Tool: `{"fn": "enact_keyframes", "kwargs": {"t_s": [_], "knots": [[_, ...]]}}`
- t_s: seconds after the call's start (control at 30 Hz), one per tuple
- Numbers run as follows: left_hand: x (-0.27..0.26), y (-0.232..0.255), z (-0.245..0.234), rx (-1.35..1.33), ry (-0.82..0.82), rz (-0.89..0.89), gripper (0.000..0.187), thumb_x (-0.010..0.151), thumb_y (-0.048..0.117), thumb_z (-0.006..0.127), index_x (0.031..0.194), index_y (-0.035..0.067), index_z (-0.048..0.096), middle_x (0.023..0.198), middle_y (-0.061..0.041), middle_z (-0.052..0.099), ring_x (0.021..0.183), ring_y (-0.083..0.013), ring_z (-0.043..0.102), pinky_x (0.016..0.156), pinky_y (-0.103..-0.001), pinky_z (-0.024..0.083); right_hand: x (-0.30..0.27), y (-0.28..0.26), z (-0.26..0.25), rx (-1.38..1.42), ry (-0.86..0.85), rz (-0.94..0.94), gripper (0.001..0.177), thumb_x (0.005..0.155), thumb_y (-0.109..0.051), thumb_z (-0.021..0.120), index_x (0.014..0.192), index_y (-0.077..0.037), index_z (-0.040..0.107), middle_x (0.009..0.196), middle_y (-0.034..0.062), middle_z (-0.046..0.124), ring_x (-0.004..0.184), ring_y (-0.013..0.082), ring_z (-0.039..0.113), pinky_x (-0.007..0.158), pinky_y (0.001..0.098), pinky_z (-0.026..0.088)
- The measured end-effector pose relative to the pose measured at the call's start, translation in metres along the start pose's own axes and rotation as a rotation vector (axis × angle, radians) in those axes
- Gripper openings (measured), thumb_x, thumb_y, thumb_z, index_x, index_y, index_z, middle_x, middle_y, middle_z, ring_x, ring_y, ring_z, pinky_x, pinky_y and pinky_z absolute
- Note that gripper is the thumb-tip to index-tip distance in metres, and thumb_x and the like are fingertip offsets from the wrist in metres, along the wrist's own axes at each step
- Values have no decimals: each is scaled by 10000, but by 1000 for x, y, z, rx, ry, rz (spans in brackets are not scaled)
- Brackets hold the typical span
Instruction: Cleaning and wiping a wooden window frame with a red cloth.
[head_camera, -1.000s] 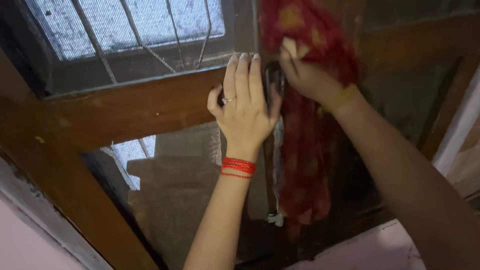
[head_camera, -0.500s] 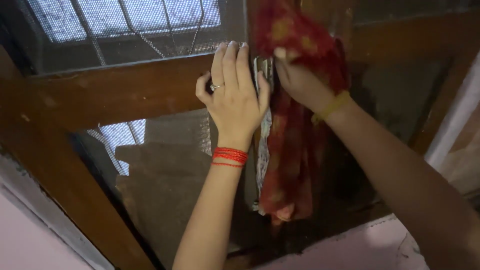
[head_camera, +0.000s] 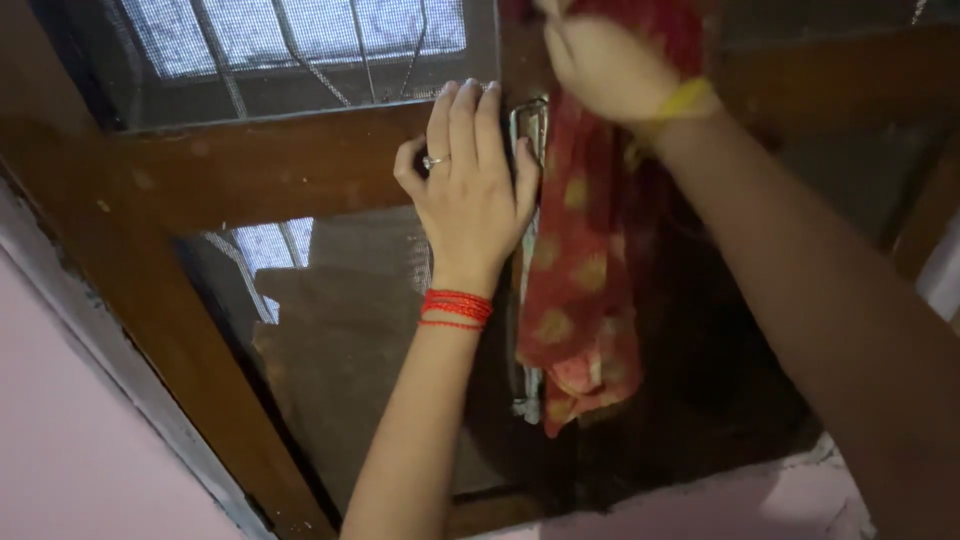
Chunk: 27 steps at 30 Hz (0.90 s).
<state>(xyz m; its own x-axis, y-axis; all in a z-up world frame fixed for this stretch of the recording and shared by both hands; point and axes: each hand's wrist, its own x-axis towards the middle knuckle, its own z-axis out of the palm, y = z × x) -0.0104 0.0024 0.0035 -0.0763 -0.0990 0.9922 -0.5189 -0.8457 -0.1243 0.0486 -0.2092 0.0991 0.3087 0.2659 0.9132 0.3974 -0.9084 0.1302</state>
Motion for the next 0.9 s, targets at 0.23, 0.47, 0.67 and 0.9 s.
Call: {"fn": "enact_keyframes", "kwargs": {"t_s": [0.23,0.47,0.67,0.9], "knots": [[-3,7,2,-1,6,-29,461,1022,309,608,1417,73,580,1482,-87,566,1466,-225,456,1143,-475,281,-52,34,43,225,-233,16,467,1162,-272,336,1356,72,585,1027,327,662,840,416,649,766,457,500],[-2,3,-1,25,-6,2,465,1027,315,608,1427,82,576,1479,-81,567,1453,-215,462,1153,-487,269,-33,20,39,271,-366,482,692,1191,-381,192,1096,95,685,796,280,661,722,362,638,834,405,466],[-2,3,-3,43,-5,14,466,1034,330,601,1428,82,578,1470,-87,572,1450,-221,473,1148,-496,284,-30,-27,25,182,-24,394,412,1136,-266,354,1395,28,483,882,293,563,766,447,580,772,492,472],[-3,5,-3,61,0,6,474,1033,326,600,1437,79,577,1495,-88,562,1464,-217,461,1146,-500,288,-51,-68,-4,-1382,-846,-422,380,1001,-267,531,1267,-19,642,1080,205,633,1007,383,589,887,526,453]]}}
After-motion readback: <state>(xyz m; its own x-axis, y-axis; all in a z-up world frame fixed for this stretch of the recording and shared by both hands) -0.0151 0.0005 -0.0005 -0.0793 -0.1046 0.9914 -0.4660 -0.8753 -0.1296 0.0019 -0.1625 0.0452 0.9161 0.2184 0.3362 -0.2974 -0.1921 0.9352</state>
